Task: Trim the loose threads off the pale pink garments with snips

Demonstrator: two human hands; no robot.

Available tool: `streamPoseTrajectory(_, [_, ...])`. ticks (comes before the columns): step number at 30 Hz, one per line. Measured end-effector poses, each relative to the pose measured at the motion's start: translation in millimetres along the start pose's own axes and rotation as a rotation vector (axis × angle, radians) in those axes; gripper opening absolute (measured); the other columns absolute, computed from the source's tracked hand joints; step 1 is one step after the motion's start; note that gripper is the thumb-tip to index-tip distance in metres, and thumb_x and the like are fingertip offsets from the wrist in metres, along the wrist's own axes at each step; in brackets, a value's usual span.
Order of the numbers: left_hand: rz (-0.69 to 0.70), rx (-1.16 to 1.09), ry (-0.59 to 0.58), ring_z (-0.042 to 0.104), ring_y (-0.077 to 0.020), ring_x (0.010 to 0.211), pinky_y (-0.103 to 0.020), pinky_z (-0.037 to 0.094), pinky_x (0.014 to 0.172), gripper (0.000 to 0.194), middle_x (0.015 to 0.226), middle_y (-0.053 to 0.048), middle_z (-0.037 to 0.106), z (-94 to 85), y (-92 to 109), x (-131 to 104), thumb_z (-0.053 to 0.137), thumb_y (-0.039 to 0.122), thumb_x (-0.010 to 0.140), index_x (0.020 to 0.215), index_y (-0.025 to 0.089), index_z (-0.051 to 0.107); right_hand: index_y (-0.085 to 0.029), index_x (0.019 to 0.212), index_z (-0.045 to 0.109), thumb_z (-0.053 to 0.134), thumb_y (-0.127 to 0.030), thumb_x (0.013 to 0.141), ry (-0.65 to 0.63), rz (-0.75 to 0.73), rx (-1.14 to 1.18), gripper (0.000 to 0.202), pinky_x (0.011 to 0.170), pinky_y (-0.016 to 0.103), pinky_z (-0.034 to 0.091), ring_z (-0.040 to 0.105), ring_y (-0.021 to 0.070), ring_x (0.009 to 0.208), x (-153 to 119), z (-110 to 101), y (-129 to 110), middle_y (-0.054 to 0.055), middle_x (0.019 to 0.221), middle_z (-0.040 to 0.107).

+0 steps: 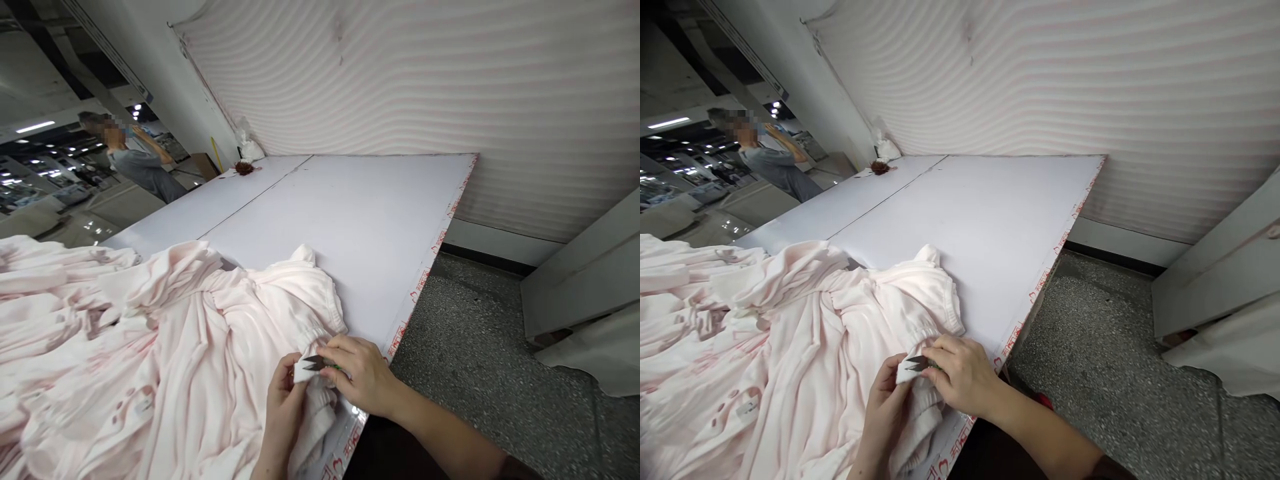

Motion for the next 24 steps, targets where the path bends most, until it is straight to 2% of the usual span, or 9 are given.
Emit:
streamPoseTrajectory(4, [0.028, 0.058, -0.097, 0.063, -0.0188, 0.084, -0.027, 0.05, 0.078, 0.027, 0.089, -0.002, 0.07, 6.0, 5.3, 2.1, 0.076, 0.035, 0.07, 0.092, 0.021, 0.069, -0.018, 0.112, 0.067, 0.05, -0.034, 0.097, 0.018, -0.032, 0.002, 0.027, 0.074, 0.03, 0.052, 0.067, 0.0189, 0.086, 3.7, 0.1, -2.2, 0.007, 0.095, 0.07])
streamPoseTrajectory(6, [0.039, 0.075, -0.109, 0.062, -0.0186, 0.082, -0.026, 0.05, 0.076, 0.025, 0.086, -0.002, 0.069, 5.7, 8.2, 3.3, 0.076, 0.035, 0.07, 0.09, 0.021, 0.07, -0.018, 0.111, 0.068, 0.05, -0.033, 0.097, 0.027, -0.049, 0.013, 0.027, 0.075, 0.031, 0.052, 0.067, 0.019, 0.086, 5.0, -0.2, -2.1, 0.007, 0.094, 0.07])
streamPoseTrajectory(9, [0.028, 0.09, -0.115, 0.062, -0.0183, 0.08, -0.026, 0.05, 0.074, 0.026, 0.085, -0.002, 0.069, 5.7, 9.4, 3.7, 0.077, 0.037, 0.069, 0.088, 0.02, 0.07, -0.02, 0.106, 0.07, 0.051, -0.03, 0.097, 0.049, 0.008, 0.071, 0.024, 0.071, 0.028, 0.052, 0.067, 0.0167, 0.08, 4.7, -3.4, 5.6, 0.005, 0.091, 0.07])
streamPoseTrajectory(12, [-0.018, 0.062, -0.085, 0.063, -0.0189, 0.082, -0.026, 0.05, 0.075, 0.031, 0.086, -0.003, 0.07, 5.8, 6.6, 2.4, 0.078, 0.039, 0.068, 0.09, 0.02, 0.069, -0.02, 0.11, 0.069, 0.056, -0.032, 0.094, 0.027, 0.043, 0.127, 0.023, 0.069, 0.026, 0.052, 0.067, 0.0156, 0.078, 2.1, -4.0, 9.8, 0.005, 0.094, 0.07])
streamPoseTrajectory(16, [-0.03, 0.023, -0.002, 0.064, -0.0194, 0.084, -0.026, 0.05, 0.077, 0.034, 0.087, -0.001, 0.07, 5.3, 7.5, -0.3, 0.081, 0.039, 0.063, 0.09, 0.021, 0.07, -0.019, 0.109, 0.07, 0.056, -0.033, 0.094, 0.035, -0.002, 0.065, 0.024, 0.071, 0.029, 0.052, 0.067, 0.018, 0.08, 0.2, -3.5, 3.8, 0.006, 0.093, 0.071])
streamPoseTrajectory(20, [-0.031, 0.021, -0.004, 0.063, -0.0182, 0.078, -0.025, 0.05, 0.071, 0.034, 0.085, -0.002, 0.07, 9.1, 11.1, -1.9, 0.083, 0.037, 0.061, 0.088, 0.02, 0.07, -0.02, 0.105, 0.072, 0.056, -0.03, 0.094, 0.046, 0.032, 0.144, 0.021, 0.069, 0.028, 0.052, 0.067, 0.0167, 0.077, 2.9, -1.2, 7.1, 0.005, 0.09, 0.07])
streamPoseTrajectory(24, [-0.177, -0.229, 0.016, 0.06, -0.0123, 0.065, -0.022, 0.049, 0.066, 0.035, 0.075, 0.003, 0.068, 10.8, 1.5, -3.6, 0.083, 0.04, 0.063, 0.087, 0.023, 0.066, -0.02, 0.105, 0.072, 0.056, -0.027, 0.092, 0.072, 0.155, 0.224, 0.021, 0.066, 0.026, 0.052, 0.066, 0.0161, 0.077, 4.1, -4.5, 25.8, 0.005, 0.091, 0.069])
Point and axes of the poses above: each hand's wrist, its own x-axis towards the middle knuckle, its own z-axis out of the palm, y = z × x, the point moved 8 cm from there along x, towards the middle knuckle
